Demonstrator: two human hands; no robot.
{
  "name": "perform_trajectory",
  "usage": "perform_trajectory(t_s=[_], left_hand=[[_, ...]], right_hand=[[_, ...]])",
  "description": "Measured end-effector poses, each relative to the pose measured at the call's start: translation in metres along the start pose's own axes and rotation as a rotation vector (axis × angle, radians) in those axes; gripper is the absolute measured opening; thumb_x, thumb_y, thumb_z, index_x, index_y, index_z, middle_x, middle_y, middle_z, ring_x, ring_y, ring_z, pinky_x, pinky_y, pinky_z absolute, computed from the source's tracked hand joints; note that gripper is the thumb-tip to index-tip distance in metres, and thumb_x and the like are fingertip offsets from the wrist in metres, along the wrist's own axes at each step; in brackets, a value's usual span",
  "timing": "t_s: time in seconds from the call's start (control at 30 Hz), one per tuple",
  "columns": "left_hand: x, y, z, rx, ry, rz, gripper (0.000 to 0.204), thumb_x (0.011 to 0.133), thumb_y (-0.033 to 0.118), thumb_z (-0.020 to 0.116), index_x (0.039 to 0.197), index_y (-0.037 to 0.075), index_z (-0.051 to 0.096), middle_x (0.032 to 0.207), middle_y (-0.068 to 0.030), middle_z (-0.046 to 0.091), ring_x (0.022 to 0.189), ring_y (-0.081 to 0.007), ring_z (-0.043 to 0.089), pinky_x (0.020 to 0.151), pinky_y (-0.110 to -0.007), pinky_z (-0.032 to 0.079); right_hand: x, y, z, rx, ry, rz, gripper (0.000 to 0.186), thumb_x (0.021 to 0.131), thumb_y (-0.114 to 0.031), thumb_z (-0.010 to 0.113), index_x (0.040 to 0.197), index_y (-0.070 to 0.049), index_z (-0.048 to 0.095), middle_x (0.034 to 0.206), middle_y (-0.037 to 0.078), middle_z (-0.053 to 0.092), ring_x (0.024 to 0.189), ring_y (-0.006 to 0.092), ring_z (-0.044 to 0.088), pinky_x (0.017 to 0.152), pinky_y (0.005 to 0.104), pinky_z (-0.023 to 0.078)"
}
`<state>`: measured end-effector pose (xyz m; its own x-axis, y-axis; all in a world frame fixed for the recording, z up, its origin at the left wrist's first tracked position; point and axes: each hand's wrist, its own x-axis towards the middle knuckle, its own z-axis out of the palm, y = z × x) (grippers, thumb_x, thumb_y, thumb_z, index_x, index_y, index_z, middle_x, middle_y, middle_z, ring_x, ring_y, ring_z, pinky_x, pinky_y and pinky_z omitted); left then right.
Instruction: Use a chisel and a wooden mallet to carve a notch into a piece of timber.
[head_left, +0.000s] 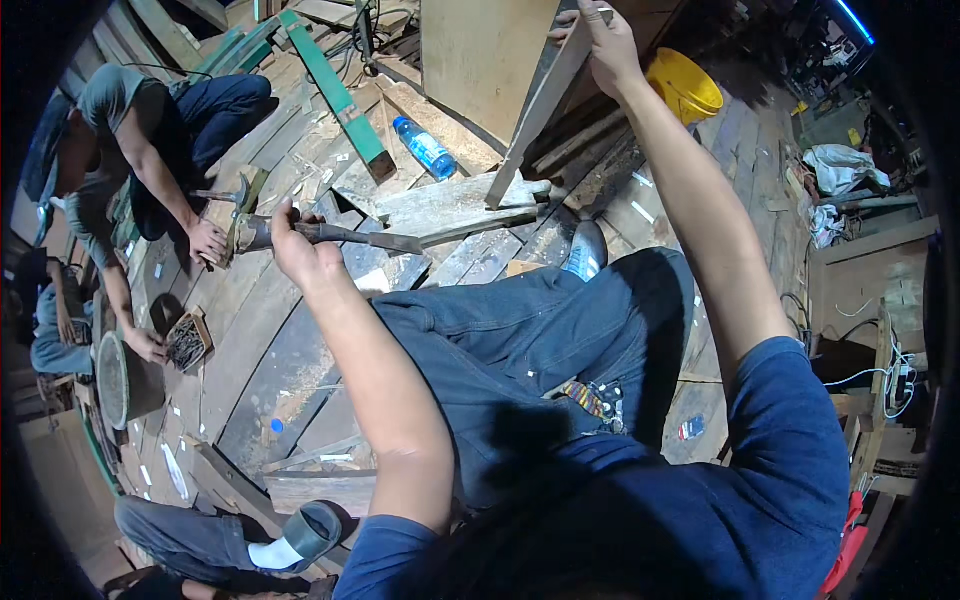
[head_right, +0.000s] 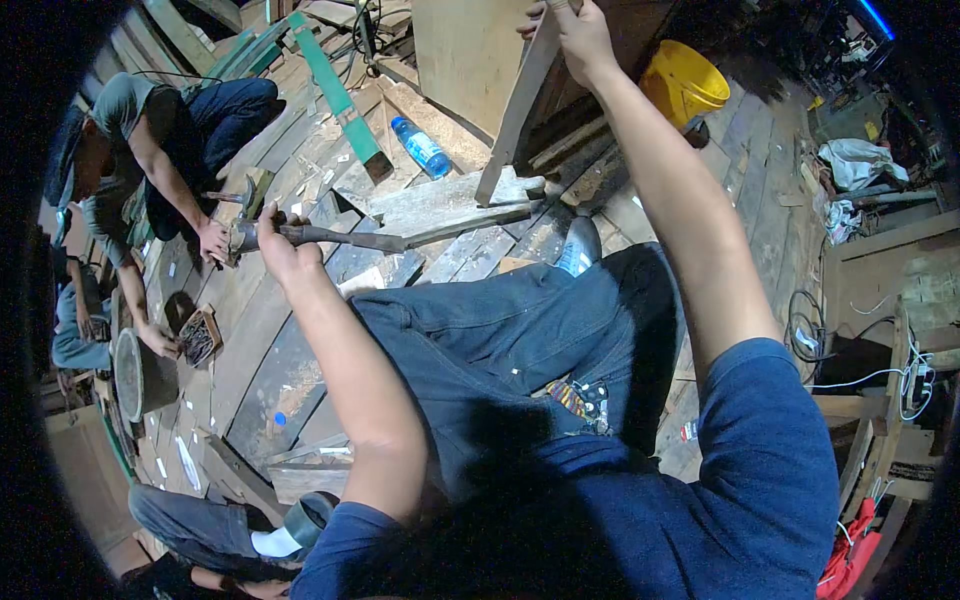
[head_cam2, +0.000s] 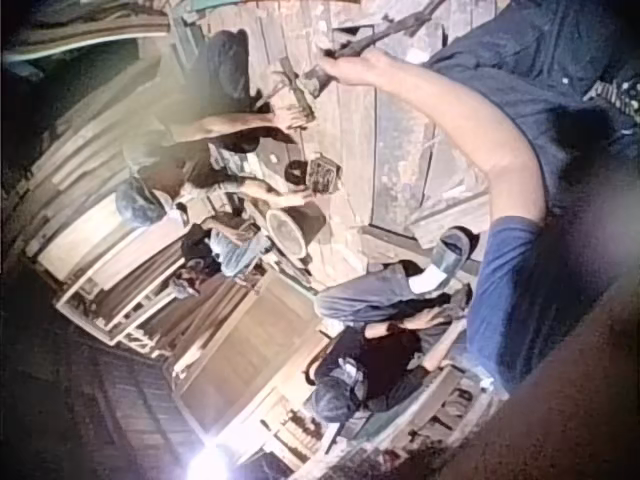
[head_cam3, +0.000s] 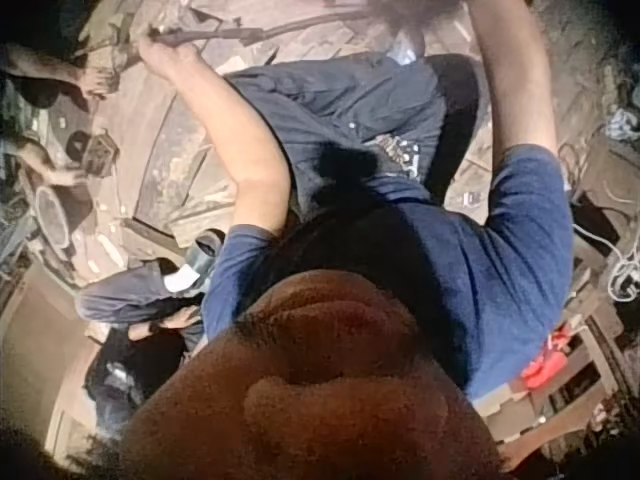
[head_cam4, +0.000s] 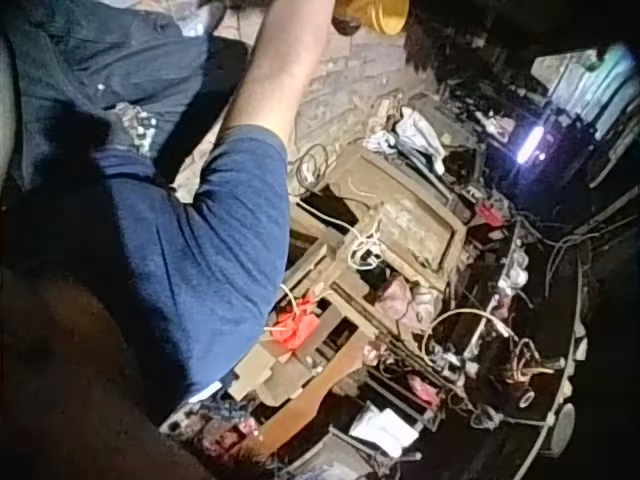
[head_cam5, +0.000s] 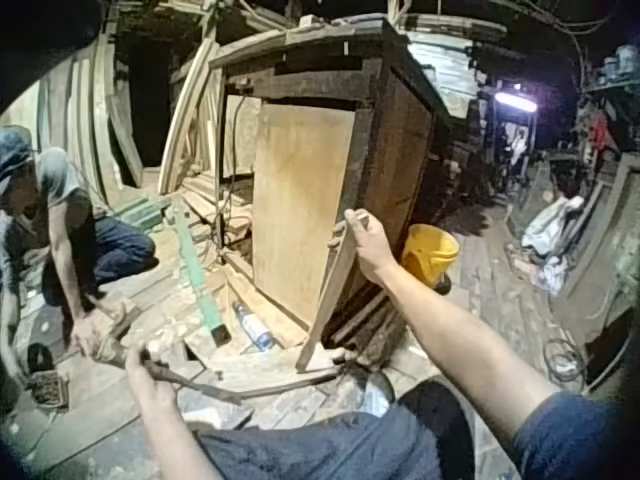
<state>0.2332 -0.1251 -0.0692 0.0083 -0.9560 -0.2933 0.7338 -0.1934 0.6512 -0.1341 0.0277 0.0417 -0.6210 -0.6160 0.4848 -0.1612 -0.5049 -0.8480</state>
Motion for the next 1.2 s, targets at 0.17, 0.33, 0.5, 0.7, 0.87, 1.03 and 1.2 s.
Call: perform_trajectory(t_s=[0.17, 0.33, 0.5, 0.7, 0.87, 1.03, 1.2], left_hand=[[0.001, -0.001, 0.002, -0.005, -0.007, 0.003, 0.016, 0.075, 0.008, 0.067, 0.081, 0.007, 0.053, 0.073, -0.0021, 0.053, 0.058, -0.0139, 0.049, 0.054, -0.028, 0.041], [-0.004, 0.000, 0.006, -0.014, 0.023, -0.004, 0.016, 0.074, 0.008, 0.068, 0.080, 0.006, 0.053, 0.072, -0.0022, 0.053, 0.057, -0.0140, 0.049, 0.053, -0.028, 0.041], [-0.004, -0.001, 0.004, -0.002, 0.032, 0.028, 0.015, 0.075, 0.009, 0.067, 0.080, 0.006, 0.053, 0.071, -0.0020, 0.053, 0.057, -0.0134, 0.049, 0.052, -0.028, 0.040], [-0.029, -0.009, 0.022, -0.101, -0.137, 0.118, 0.016, 0.083, 0.016, 0.063, 0.077, 0.011, 0.049, 0.066, 0.0003, 0.047, 0.055, -0.0117, 0.044, 0.053, -0.028, 0.039], [-0.049, -0.027, 0.038, -0.152, -0.240, 0.113, 0.015, 0.081, 0.010, 0.068, 0.078, 0.006, 0.054, 0.064, -0.0023, 0.053, 0.051, -0.0110, 0.049, 0.045, -0.024, 0.041], [-0.091, -0.033, 0.084, -0.132, -0.383, 0.200, 0.014, 0.082, 0.010, 0.065, 0.075, 0.005, 0.054, 0.062, -0.0049, 0.051, 0.050, -0.0154, 0.049, 0.046, -0.028, 0.040], [-0.114, -0.010, 0.137, -0.194, -0.473, 0.382, 0.014, 0.079, 0.002, 0.062, 0.071, 0.005, 0.052, 0.059, -0.0015, 0.048, 0.045, -0.0114, 0.045, 0.043, -0.025, 0.037]], right_hand=[[0.005, 0.010, 0.013, -0.170, -0.045, -0.223, 0.022, 0.095, -0.026, 0.053, 0.096, -0.005, 0.048, 0.077, 0.008, 0.060, 0.067, 0.0181, 0.062, 0.061, 0.0339, 0.054], [0.010, 0.014, 0.020, -0.039, 0.052, -0.161, 0.025, 0.096, -0.032, 0.050, 0.088, -0.007, 0.050, 0.072, 0.005, 0.056, 0.061, 0.0157, 0.056, 0.059, 0.0302, 0.049], [0.008, 0.001, 0.018, 0.159, 0.080, 0.135, 0.032, 0.094, -0.038, 0.051, 0.077, -0.011, 0.047, 0.059, 0.001, 0.045, 0.051, 0.0129, 0.045, 0.050, 0.0274, 0.039], [-0.025, -0.020, 0.036, 0.083, -0.117, 0.086, 0.038, 0.094, -0.036, 0.052, 0.066, -0.011, 0.047, 0.050, -0.001, 0.042, 0.045, 0.0126, 0.046, 0.045, 0.0261, 0.036], [-0.065, -0.031, 0.048, 0.128, -0.187, 0.055, 0.033, 0.094, -0.028, 0.047, 0.068, -0.009, 0.043, 0.053, 0.001, 0.035, 0.044, 0.0130, 0.034, 0.046, 0.0258, 0.032], [-0.080, -0.031, 0.055, 0.115, -0.227, -0.022, 0.036, 0.095, -0.029, 0.048, 0.066, -0.008, 0.041, 0.052, 0.001, 0.034, 0.044, 0.0119, 0.033, 0.044, 0.0263, 0.030], [-0.080, -0.027, 0.076, 0.021, -0.188, -0.006, 0.036, 0.093, -0.028, 0.053, 0.067, -0.005, 0.045, 0.055, 0.001, 0.040, 0.046, 0.0097, 0.038, 0.041, 0.0235, 0.029]])
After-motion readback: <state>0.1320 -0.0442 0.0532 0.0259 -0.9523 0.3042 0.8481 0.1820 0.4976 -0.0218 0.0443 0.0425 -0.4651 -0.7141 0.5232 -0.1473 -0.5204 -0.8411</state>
